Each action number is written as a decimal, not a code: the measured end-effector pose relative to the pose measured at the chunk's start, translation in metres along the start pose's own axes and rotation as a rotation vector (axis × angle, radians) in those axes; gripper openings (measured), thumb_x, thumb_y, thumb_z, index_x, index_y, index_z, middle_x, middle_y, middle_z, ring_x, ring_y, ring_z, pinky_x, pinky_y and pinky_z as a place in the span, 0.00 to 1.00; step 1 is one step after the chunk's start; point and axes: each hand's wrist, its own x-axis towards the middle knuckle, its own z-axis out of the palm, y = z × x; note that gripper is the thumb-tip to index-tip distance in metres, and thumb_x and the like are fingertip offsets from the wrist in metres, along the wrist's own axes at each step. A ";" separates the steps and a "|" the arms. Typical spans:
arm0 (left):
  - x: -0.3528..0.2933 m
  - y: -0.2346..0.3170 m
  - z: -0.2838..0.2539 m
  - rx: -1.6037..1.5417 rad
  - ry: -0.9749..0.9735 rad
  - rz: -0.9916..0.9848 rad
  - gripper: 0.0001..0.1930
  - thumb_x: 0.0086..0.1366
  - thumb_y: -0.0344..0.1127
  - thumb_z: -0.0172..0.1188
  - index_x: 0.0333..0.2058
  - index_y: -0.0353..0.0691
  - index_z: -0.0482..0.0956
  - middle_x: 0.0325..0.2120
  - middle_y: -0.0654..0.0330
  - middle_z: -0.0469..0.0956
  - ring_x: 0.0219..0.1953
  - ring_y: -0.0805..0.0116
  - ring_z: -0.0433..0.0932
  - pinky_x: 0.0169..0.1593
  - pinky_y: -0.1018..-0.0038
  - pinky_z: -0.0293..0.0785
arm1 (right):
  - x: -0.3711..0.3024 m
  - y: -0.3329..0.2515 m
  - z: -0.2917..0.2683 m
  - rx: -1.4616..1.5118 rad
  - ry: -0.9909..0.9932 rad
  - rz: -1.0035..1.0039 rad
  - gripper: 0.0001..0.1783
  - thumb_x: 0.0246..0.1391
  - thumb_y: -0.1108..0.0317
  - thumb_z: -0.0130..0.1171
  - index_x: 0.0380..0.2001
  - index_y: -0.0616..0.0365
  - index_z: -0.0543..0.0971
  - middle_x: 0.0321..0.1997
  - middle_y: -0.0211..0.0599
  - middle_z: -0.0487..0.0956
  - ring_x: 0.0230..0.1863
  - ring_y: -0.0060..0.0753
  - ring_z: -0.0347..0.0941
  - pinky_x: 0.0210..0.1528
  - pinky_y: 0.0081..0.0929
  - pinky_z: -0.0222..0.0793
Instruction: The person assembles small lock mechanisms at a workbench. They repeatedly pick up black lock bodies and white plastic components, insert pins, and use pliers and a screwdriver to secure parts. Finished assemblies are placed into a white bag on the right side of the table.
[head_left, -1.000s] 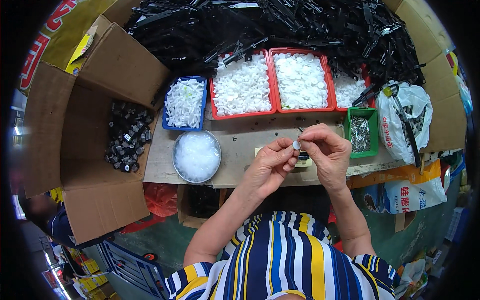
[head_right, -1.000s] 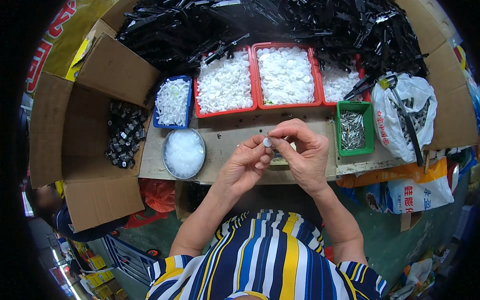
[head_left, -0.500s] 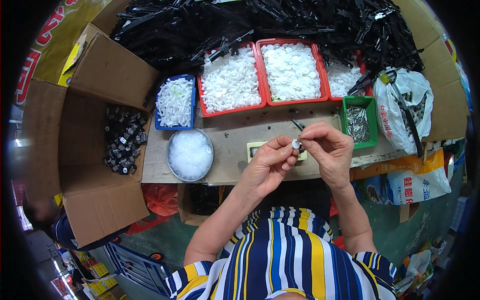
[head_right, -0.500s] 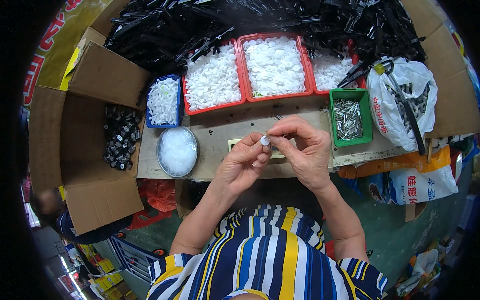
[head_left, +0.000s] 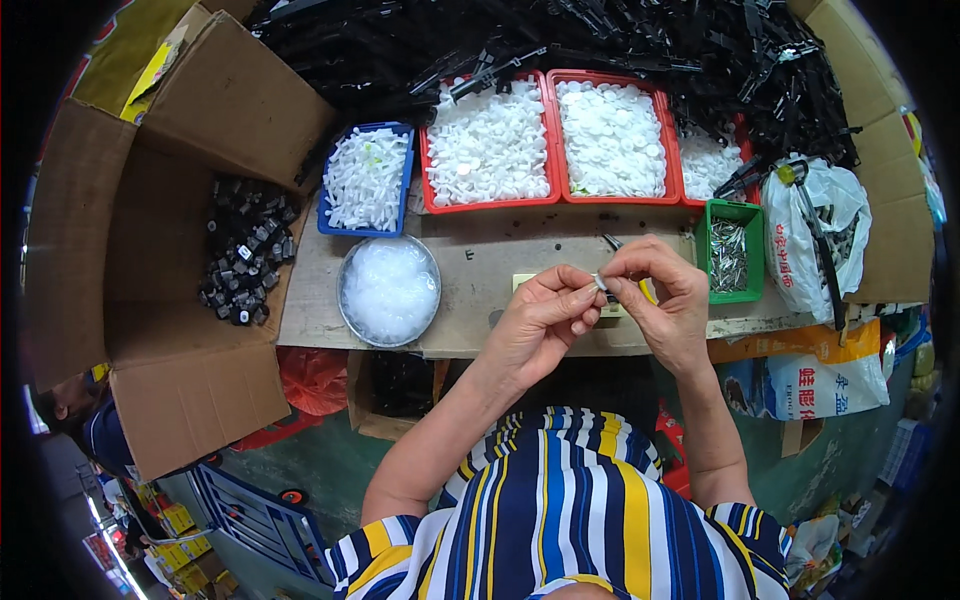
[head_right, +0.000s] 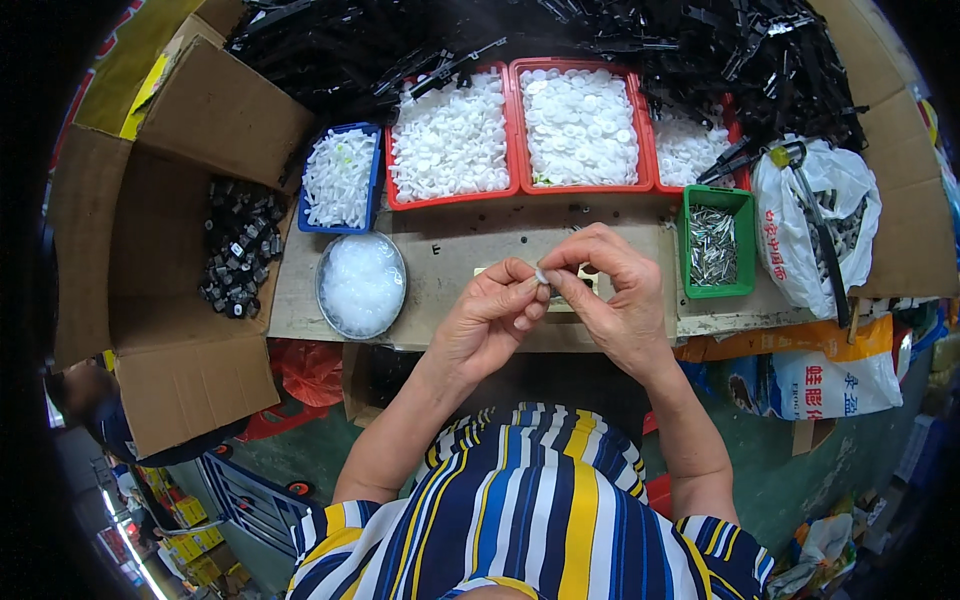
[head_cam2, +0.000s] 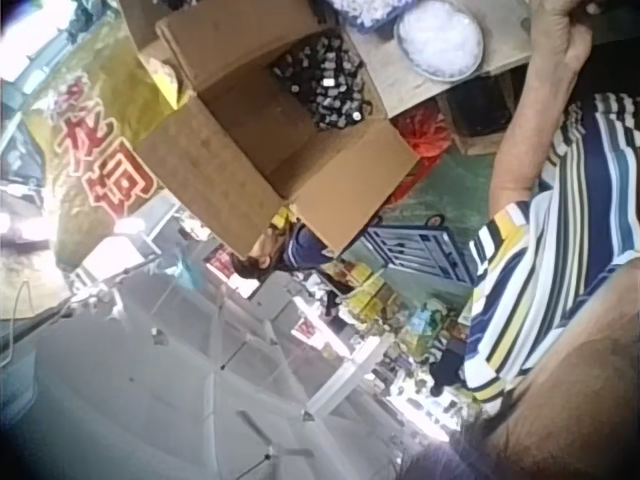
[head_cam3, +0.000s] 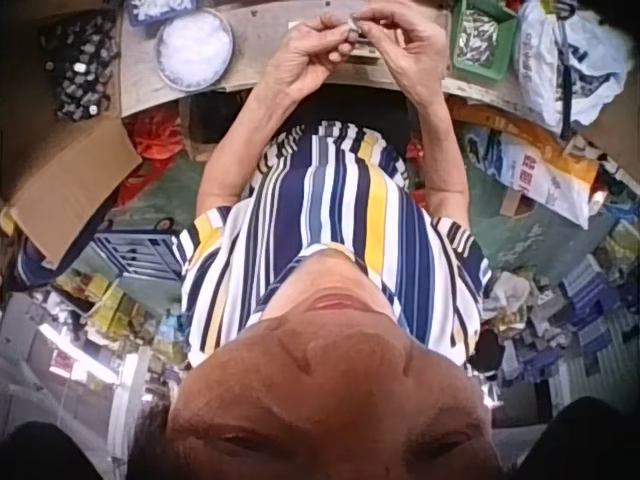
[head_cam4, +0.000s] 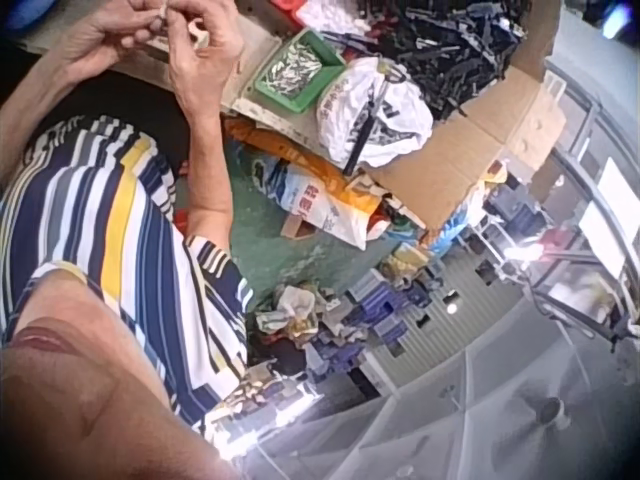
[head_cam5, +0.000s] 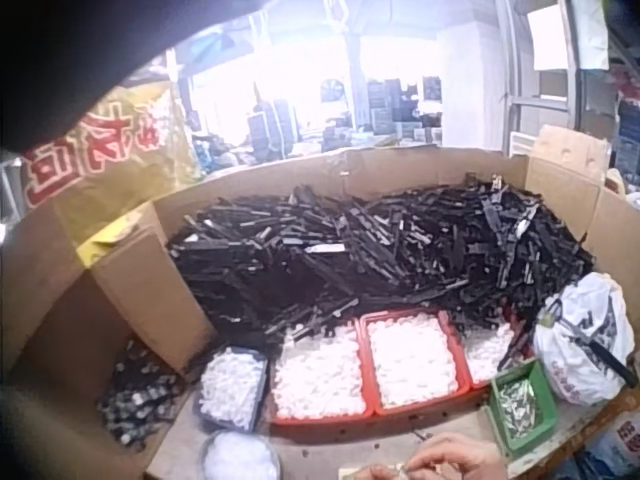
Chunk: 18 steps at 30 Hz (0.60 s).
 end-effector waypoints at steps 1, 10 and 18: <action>0.000 0.000 -0.001 -0.011 0.001 0.012 0.05 0.68 0.26 0.62 0.41 0.38 0.78 0.34 0.59 0.81 0.33 0.75 0.78 0.34 0.84 0.74 | 0.001 0.000 0.002 -0.050 0.006 0.013 0.08 0.50 0.81 0.67 0.35 0.64 0.82 0.35 0.35 0.81 0.37 0.26 0.78 0.41 0.23 0.72; -0.007 0.001 0.016 0.184 0.021 0.128 0.11 0.66 0.24 0.62 0.47 0.36 0.77 0.35 0.59 0.80 0.33 0.76 0.79 0.34 0.84 0.74 | -0.013 0.014 0.003 -0.118 0.048 -0.191 0.10 0.47 0.80 0.68 0.34 0.64 0.82 0.33 0.37 0.81 0.35 0.32 0.79 0.37 0.27 0.72; -0.010 -0.002 0.008 0.558 0.024 0.268 0.16 0.65 0.24 0.64 0.52 0.33 0.78 0.37 0.61 0.80 0.33 0.78 0.79 0.34 0.84 0.75 | -0.011 0.013 0.001 -0.143 0.009 -0.260 0.08 0.47 0.83 0.66 0.33 0.65 0.80 0.32 0.40 0.80 0.33 0.38 0.79 0.34 0.28 0.72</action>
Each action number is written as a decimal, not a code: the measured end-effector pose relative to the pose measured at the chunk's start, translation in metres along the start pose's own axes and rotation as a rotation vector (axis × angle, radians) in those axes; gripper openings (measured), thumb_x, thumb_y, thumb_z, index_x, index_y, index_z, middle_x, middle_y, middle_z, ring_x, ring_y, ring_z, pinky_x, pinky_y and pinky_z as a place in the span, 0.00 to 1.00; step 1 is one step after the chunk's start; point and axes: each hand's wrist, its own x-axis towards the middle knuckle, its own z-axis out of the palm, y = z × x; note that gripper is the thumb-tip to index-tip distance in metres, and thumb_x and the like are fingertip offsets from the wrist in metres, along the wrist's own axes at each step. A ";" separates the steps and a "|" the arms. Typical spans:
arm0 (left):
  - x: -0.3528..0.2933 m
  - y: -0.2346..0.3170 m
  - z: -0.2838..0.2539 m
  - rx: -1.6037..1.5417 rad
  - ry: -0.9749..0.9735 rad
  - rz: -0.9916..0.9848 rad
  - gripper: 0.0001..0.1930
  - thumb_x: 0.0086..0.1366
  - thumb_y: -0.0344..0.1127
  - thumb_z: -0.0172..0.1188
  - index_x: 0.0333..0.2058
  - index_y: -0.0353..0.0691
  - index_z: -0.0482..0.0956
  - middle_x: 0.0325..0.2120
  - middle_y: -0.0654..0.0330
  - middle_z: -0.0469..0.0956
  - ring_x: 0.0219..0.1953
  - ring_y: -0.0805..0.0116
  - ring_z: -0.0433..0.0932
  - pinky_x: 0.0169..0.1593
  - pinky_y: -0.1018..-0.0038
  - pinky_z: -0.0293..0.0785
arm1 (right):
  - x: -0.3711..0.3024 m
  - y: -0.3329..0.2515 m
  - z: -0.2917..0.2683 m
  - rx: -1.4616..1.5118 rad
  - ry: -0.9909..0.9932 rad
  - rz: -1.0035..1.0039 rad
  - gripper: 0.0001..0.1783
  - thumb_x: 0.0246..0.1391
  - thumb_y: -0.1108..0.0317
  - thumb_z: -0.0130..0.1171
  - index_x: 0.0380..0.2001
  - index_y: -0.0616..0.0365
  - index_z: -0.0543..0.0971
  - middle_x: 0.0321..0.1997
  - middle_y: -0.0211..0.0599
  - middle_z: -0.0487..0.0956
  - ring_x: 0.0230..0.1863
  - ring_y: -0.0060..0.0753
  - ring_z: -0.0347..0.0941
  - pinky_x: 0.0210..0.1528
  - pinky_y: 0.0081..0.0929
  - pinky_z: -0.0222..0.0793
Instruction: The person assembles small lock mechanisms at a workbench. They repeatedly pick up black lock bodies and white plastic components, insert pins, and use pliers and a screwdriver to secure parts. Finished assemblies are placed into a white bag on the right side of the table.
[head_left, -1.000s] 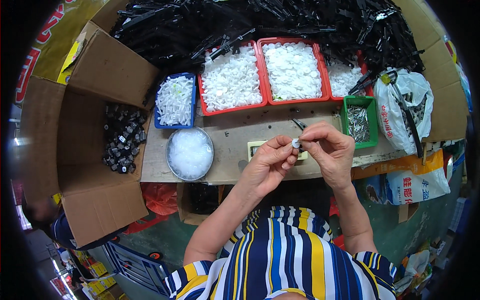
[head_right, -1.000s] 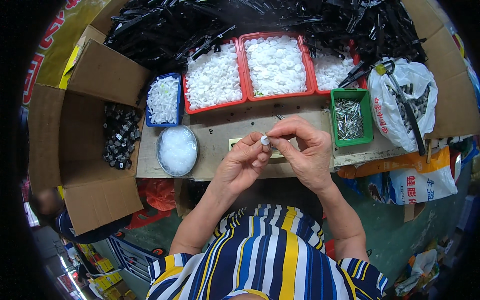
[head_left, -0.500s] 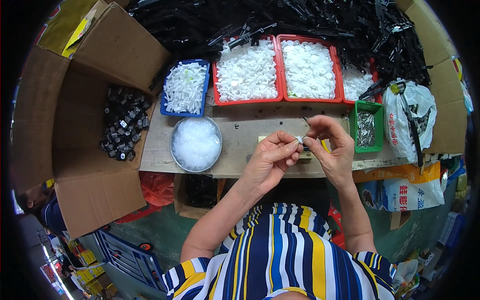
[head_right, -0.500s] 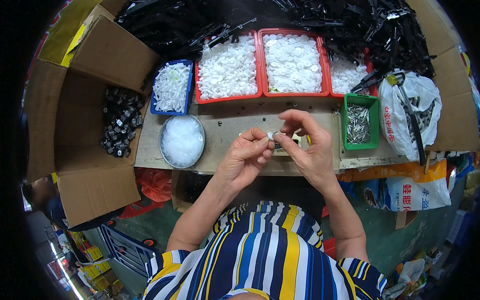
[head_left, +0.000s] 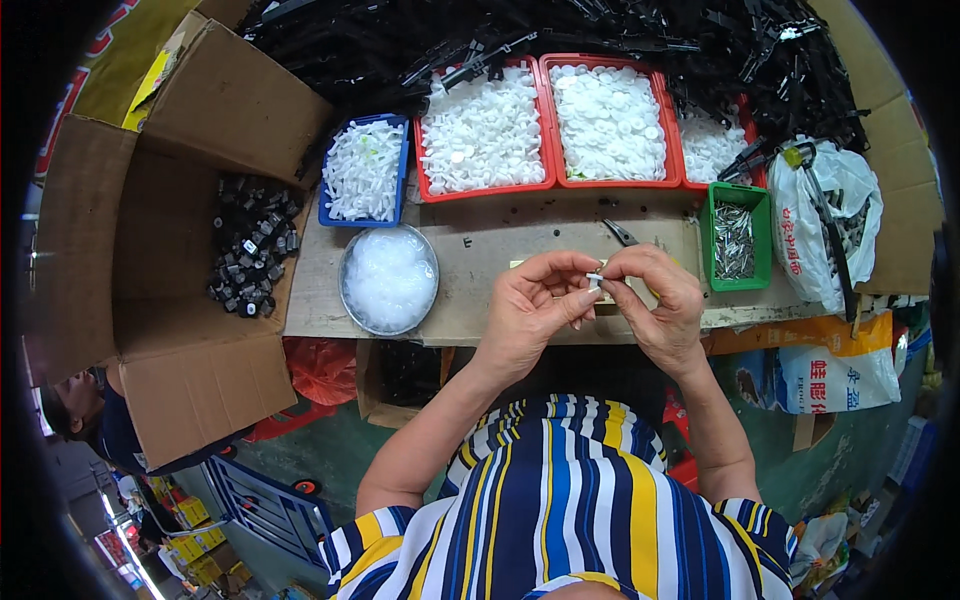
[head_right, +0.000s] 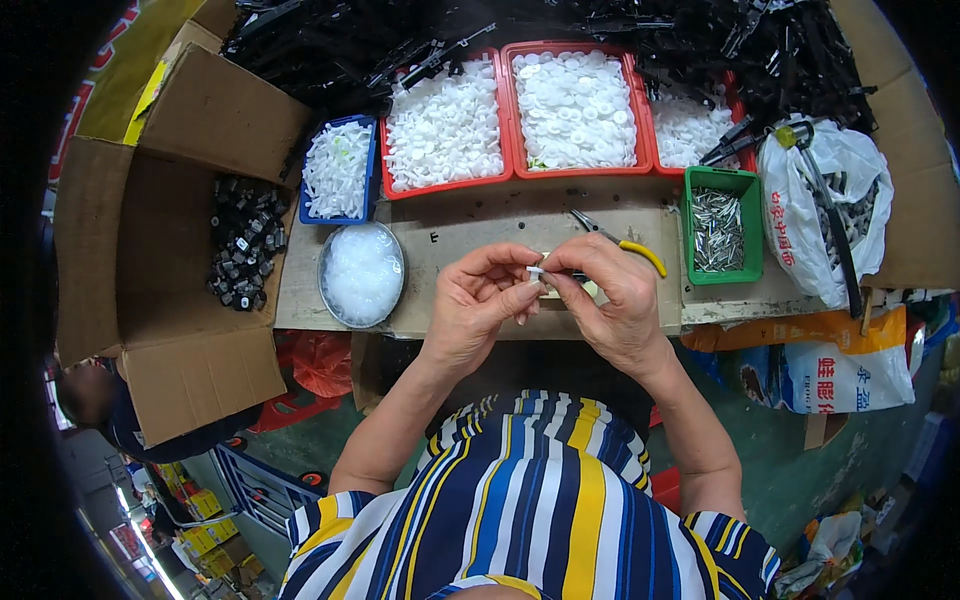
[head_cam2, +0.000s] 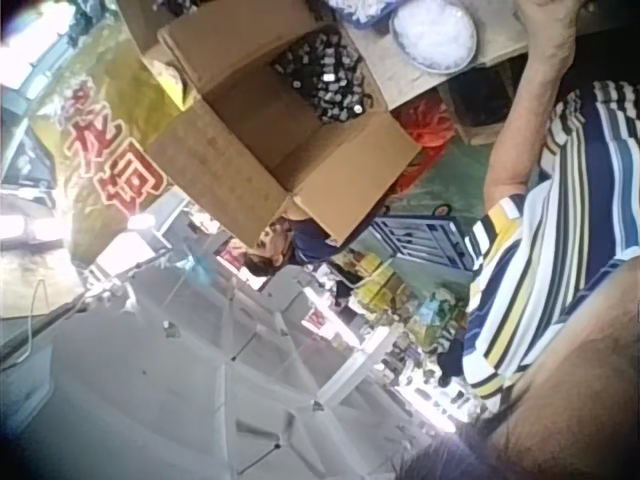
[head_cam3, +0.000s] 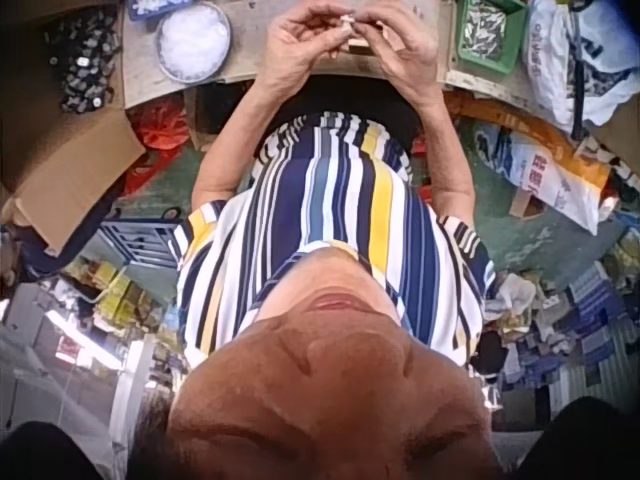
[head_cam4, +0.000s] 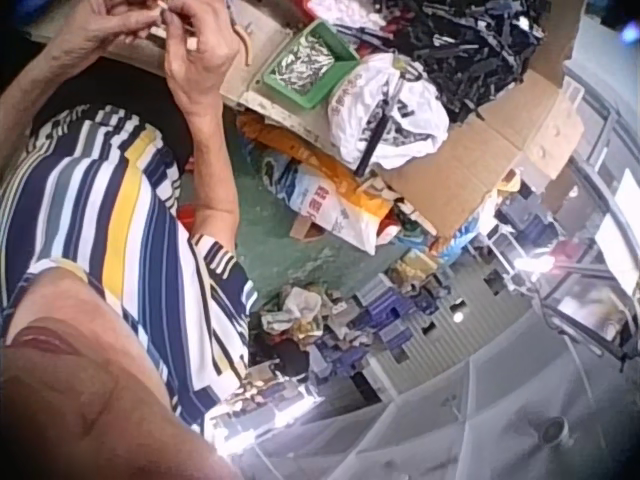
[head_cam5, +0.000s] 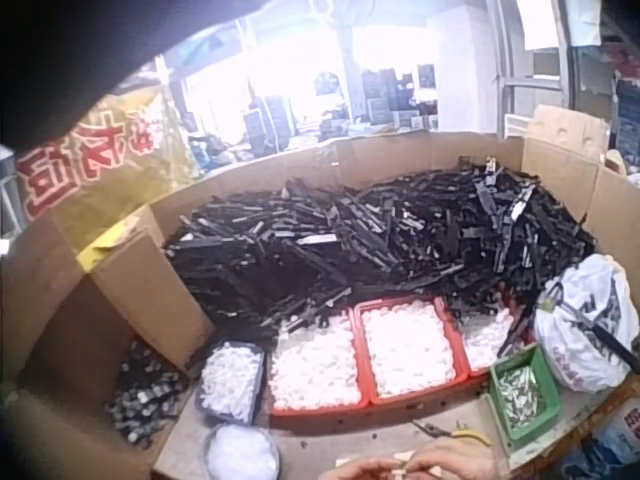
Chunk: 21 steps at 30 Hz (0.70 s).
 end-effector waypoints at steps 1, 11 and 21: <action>0.000 -0.001 -0.001 0.025 0.005 0.008 0.16 0.65 0.24 0.64 0.52 0.33 0.78 0.37 0.61 0.80 0.33 0.79 0.78 0.34 0.84 0.75 | 0.001 0.000 0.001 -0.008 -0.007 -0.010 0.08 0.47 0.83 0.66 0.33 0.65 0.80 0.33 0.40 0.80 0.33 0.38 0.79 0.33 0.28 0.72; -0.012 0.006 -0.019 0.604 0.211 0.194 0.19 0.58 0.23 0.70 0.50 0.35 0.80 0.37 0.60 0.80 0.39 0.72 0.77 0.40 0.79 0.74 | 0.000 0.017 0.019 -0.177 -0.108 -0.023 0.09 0.48 0.79 0.66 0.35 0.61 0.80 0.36 0.38 0.78 0.38 0.42 0.78 0.38 0.36 0.70; -0.021 -0.012 -0.047 1.350 0.159 0.684 0.13 0.50 0.24 0.72 0.37 0.40 0.84 0.37 0.58 0.77 0.44 0.54 0.74 0.44 0.63 0.74 | -0.003 0.038 0.037 -0.300 -0.244 -0.091 0.10 0.47 0.78 0.67 0.35 0.60 0.80 0.39 0.36 0.77 0.42 0.42 0.75 0.42 0.37 0.68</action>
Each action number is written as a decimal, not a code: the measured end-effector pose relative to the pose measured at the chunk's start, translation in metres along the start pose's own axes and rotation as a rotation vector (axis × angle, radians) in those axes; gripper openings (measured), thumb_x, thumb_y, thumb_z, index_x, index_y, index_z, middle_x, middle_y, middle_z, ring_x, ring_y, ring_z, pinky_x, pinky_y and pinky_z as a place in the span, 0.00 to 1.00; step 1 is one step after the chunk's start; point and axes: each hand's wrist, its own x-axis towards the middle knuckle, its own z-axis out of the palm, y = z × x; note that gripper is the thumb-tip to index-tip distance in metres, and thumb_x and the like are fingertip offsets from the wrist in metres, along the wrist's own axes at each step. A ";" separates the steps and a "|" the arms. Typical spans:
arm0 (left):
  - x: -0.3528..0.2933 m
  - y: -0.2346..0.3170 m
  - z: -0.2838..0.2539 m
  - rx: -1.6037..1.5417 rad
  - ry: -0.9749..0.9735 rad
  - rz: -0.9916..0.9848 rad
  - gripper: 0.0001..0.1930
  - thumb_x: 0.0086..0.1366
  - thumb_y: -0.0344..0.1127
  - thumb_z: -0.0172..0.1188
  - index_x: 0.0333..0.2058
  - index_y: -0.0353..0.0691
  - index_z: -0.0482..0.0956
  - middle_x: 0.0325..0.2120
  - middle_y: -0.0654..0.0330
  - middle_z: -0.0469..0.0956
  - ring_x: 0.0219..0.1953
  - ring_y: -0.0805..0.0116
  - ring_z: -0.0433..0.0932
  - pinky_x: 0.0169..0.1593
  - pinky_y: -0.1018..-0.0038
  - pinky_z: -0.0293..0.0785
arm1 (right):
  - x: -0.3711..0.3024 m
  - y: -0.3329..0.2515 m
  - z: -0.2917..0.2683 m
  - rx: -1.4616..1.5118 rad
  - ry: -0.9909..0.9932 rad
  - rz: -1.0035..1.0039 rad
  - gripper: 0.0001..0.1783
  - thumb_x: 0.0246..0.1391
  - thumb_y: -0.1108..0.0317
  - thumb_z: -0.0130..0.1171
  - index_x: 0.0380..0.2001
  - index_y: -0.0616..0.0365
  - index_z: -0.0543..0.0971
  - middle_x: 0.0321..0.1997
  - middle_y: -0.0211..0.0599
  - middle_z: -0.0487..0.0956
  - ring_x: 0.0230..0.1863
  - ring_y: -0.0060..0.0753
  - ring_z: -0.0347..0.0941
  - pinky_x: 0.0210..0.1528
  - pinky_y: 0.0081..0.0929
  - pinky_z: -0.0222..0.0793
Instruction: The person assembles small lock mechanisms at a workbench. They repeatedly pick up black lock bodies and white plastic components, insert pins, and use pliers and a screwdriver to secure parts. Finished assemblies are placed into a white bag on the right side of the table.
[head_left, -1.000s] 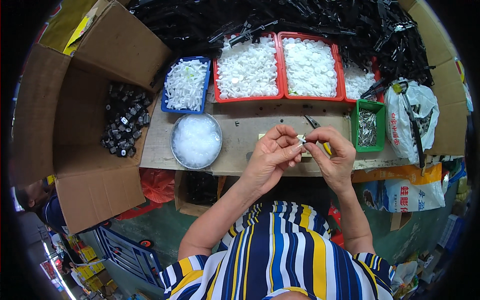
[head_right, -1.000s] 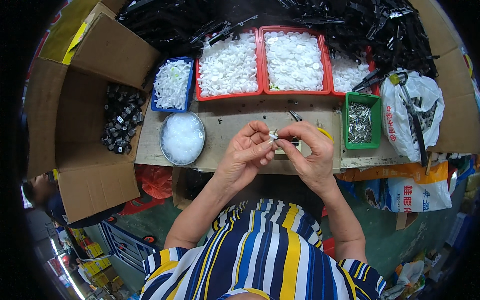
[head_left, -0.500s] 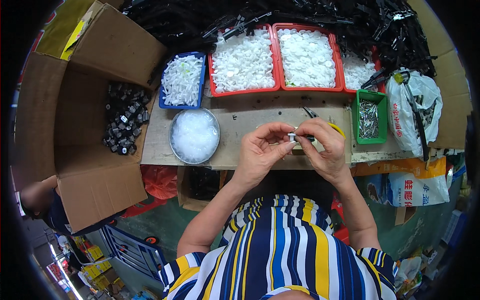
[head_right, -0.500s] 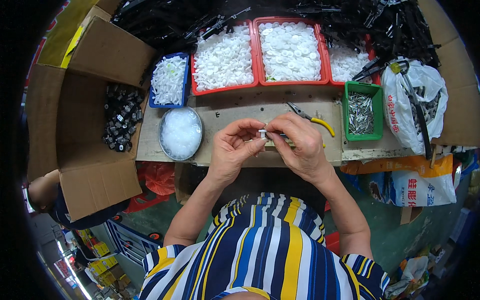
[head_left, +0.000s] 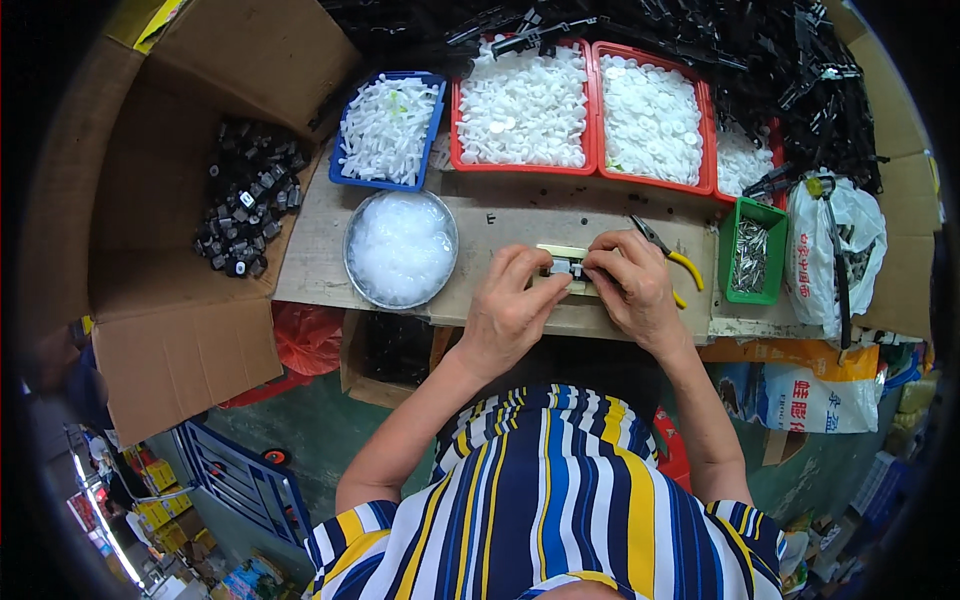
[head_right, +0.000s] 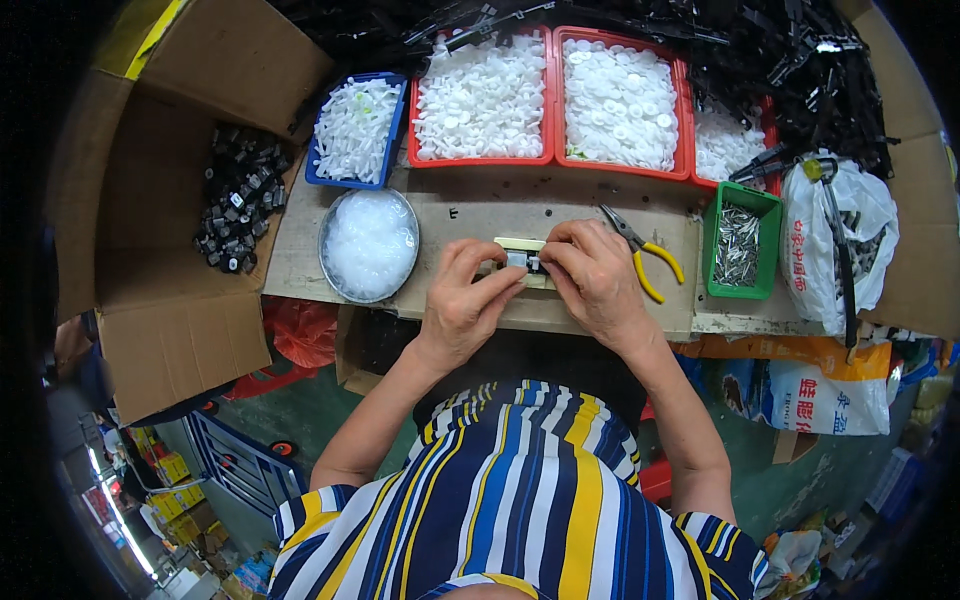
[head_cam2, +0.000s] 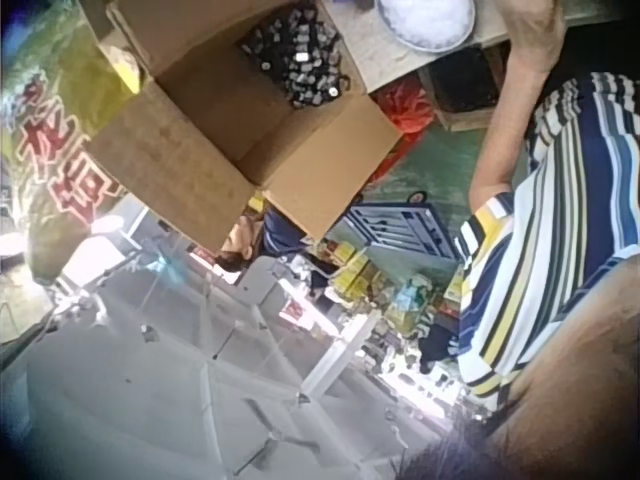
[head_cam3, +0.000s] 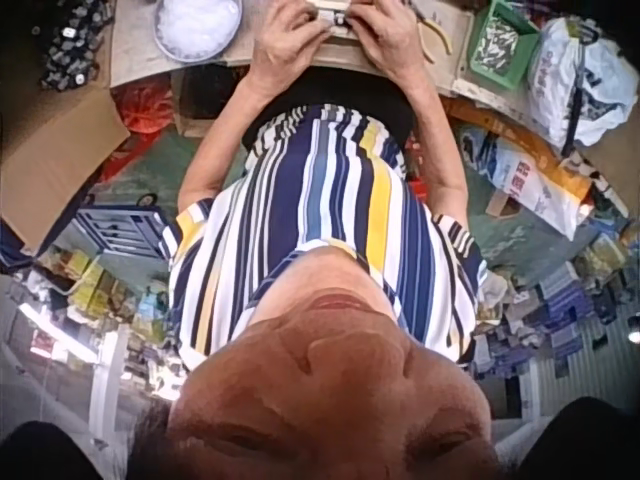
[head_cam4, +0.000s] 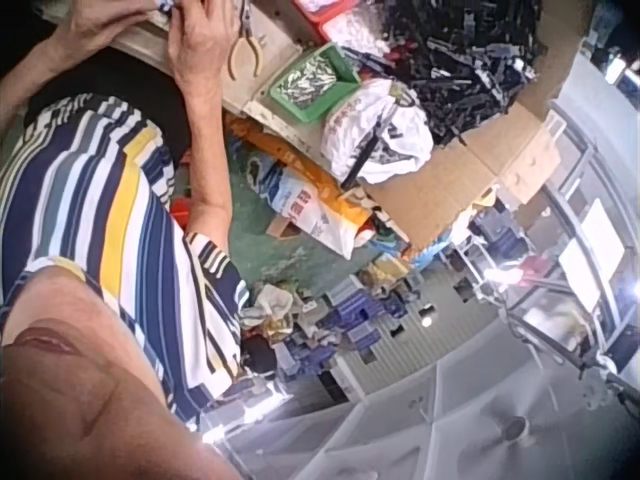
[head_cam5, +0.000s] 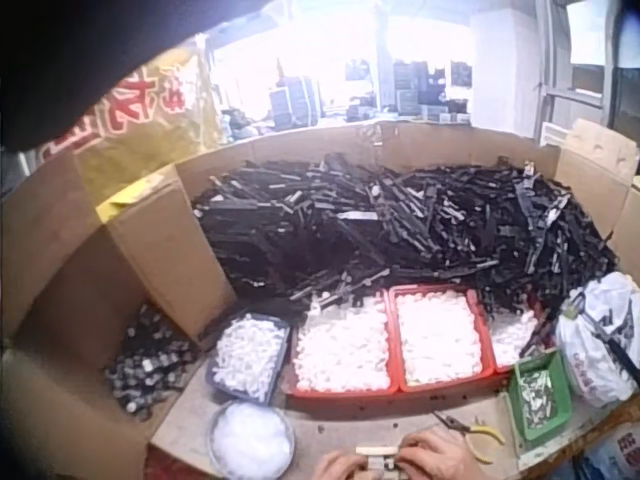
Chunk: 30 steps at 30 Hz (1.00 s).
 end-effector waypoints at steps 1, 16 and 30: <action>-0.001 -0.001 0.002 0.007 -0.007 0.016 0.14 0.51 0.25 0.71 0.38 0.41 0.85 0.39 0.56 0.75 0.43 0.54 0.74 0.43 0.64 0.74 | -0.001 0.000 0.000 -0.006 -0.004 0.005 0.10 0.47 0.78 0.67 0.35 0.60 0.80 0.39 0.36 0.77 0.43 0.42 0.75 0.43 0.37 0.68; 0.002 -0.002 0.008 0.098 -0.065 0.088 0.16 0.51 0.24 0.71 0.41 0.39 0.85 0.36 0.55 0.72 0.40 0.56 0.74 0.41 0.64 0.74 | 0.002 -0.002 -0.008 -0.011 -0.054 0.014 0.08 0.49 0.75 0.65 0.34 0.60 0.79 0.41 0.37 0.76 0.46 0.42 0.74 0.47 0.39 0.66; 0.004 -0.004 0.011 0.083 -0.043 0.122 0.16 0.50 0.22 0.71 0.39 0.38 0.85 0.33 0.57 0.74 0.38 0.57 0.75 0.39 0.65 0.74 | 0.001 0.001 -0.003 0.021 -0.025 0.040 0.07 0.49 0.75 0.65 0.33 0.60 0.78 0.40 0.36 0.76 0.46 0.42 0.74 0.47 0.38 0.66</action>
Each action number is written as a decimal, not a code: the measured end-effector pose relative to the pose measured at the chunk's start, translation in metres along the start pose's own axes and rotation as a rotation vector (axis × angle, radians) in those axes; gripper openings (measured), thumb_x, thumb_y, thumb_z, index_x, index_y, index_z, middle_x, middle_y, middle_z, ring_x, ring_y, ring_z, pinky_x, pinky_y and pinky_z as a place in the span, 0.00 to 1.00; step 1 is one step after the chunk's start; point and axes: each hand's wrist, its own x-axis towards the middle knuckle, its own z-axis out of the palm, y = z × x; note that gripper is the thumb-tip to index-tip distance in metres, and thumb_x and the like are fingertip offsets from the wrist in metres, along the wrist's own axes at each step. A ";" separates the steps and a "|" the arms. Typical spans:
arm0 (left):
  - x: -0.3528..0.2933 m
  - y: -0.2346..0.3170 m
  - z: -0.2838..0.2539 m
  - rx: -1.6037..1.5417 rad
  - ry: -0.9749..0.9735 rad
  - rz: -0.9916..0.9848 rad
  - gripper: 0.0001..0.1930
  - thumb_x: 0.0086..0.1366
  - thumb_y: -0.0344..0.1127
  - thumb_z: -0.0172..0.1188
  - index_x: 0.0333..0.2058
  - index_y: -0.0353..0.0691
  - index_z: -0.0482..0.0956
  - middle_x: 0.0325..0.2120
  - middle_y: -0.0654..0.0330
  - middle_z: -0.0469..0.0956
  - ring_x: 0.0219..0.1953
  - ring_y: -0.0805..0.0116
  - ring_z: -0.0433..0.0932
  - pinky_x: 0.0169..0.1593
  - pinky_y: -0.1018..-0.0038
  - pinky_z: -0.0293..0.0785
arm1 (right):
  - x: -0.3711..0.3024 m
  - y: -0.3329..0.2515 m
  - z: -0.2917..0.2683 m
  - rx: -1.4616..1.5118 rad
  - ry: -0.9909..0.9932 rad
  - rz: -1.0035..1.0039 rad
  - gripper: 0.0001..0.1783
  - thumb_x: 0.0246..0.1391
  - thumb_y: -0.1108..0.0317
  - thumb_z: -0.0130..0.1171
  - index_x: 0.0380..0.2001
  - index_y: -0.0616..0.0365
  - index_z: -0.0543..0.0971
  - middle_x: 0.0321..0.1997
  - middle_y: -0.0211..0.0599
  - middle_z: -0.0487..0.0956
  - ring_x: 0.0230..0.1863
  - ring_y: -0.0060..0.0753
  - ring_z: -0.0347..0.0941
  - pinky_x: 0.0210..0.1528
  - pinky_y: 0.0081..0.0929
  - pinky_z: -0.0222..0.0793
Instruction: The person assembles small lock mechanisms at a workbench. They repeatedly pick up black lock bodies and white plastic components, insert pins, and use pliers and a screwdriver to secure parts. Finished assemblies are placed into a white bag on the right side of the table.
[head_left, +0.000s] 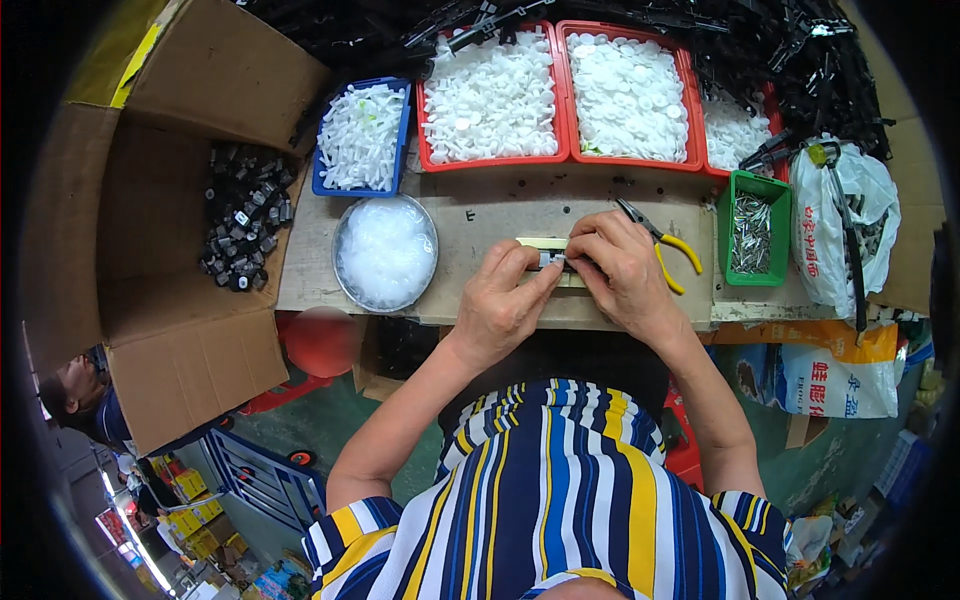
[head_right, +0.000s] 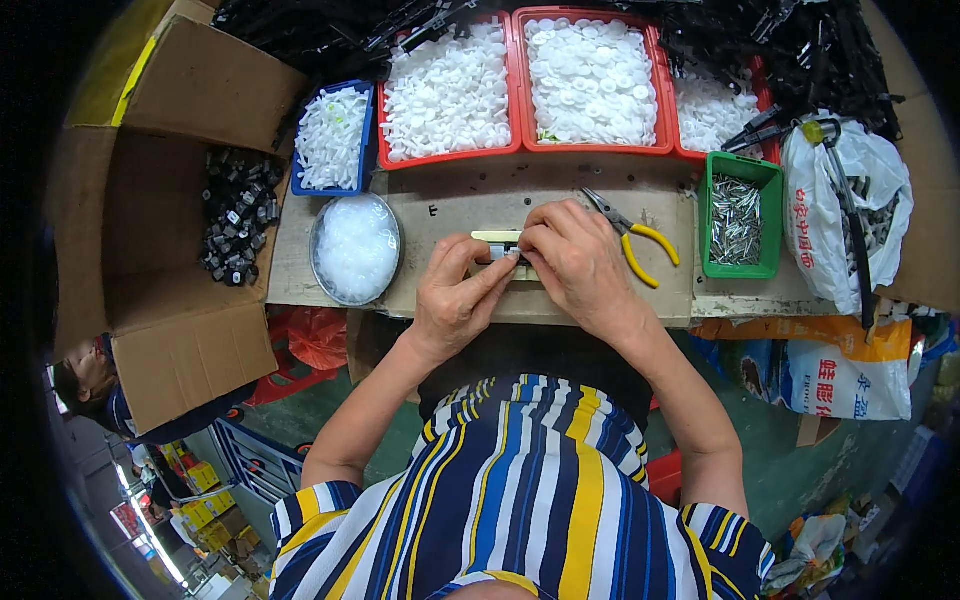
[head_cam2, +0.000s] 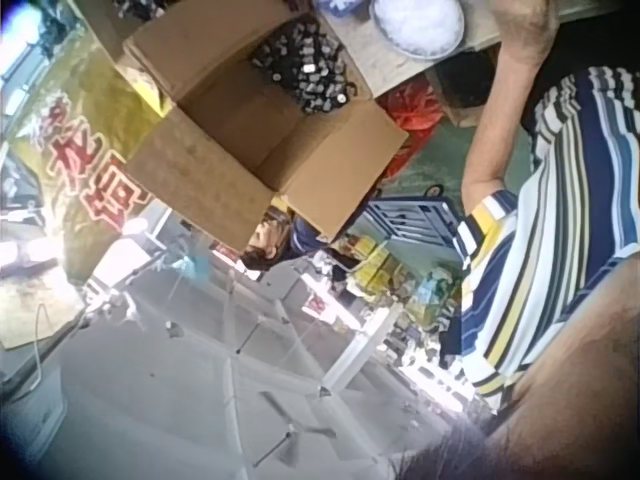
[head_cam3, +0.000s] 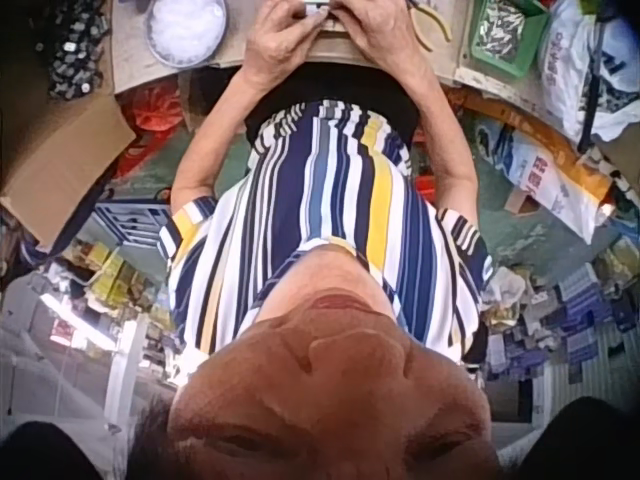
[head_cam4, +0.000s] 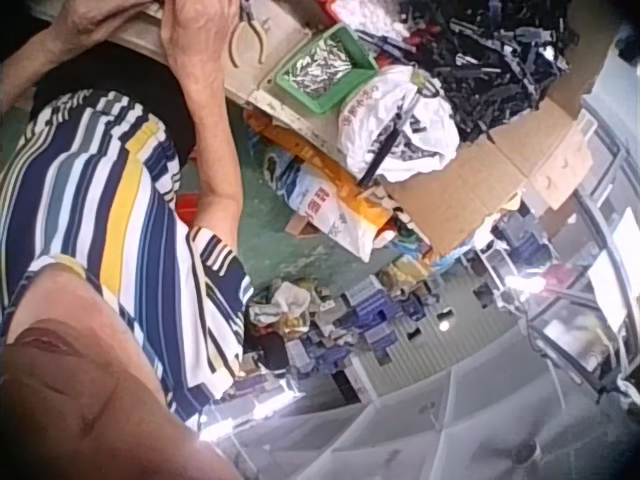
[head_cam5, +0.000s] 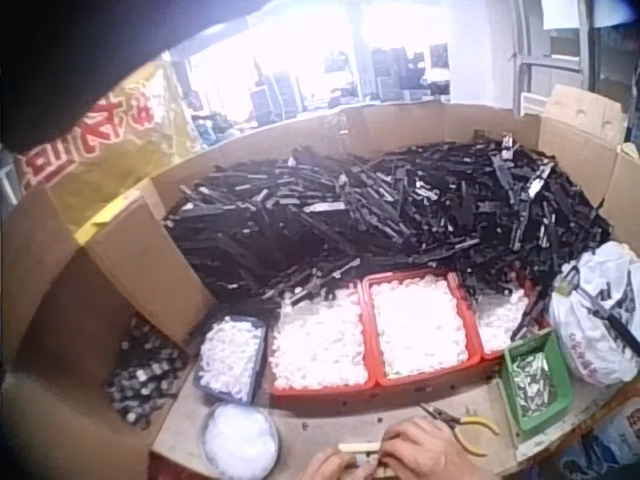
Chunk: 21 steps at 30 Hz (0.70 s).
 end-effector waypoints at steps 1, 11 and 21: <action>0.000 -0.001 0.000 -0.017 0.014 -0.001 0.15 0.49 0.22 0.71 0.39 0.38 0.85 0.33 0.58 0.74 0.38 0.57 0.75 0.39 0.65 0.74 | 0.001 -0.001 -0.001 0.002 -0.004 0.007 0.07 0.49 0.75 0.65 0.33 0.60 0.78 0.40 0.36 0.77 0.46 0.42 0.74 0.47 0.39 0.66; 0.001 -0.007 -0.009 -0.110 -0.057 0.023 0.16 0.51 0.22 0.66 0.41 0.34 0.83 0.35 0.56 0.74 0.44 0.55 0.76 0.43 0.65 0.77 | 0.005 -0.005 -0.006 -0.113 -0.081 -0.011 0.07 0.50 0.74 0.63 0.35 0.58 0.79 0.40 0.34 0.77 0.47 0.41 0.73 0.49 0.39 0.65; 0.008 -0.003 -0.015 -0.041 -0.184 0.010 0.15 0.50 0.22 0.68 0.39 0.37 0.84 0.30 0.57 0.75 0.40 0.54 0.75 0.40 0.64 0.75 | -0.015 0.007 -0.063 -0.158 0.207 0.078 0.09 0.49 0.79 0.64 0.35 0.60 0.80 0.40 0.40 0.77 0.41 0.42 0.76 0.43 0.38 0.70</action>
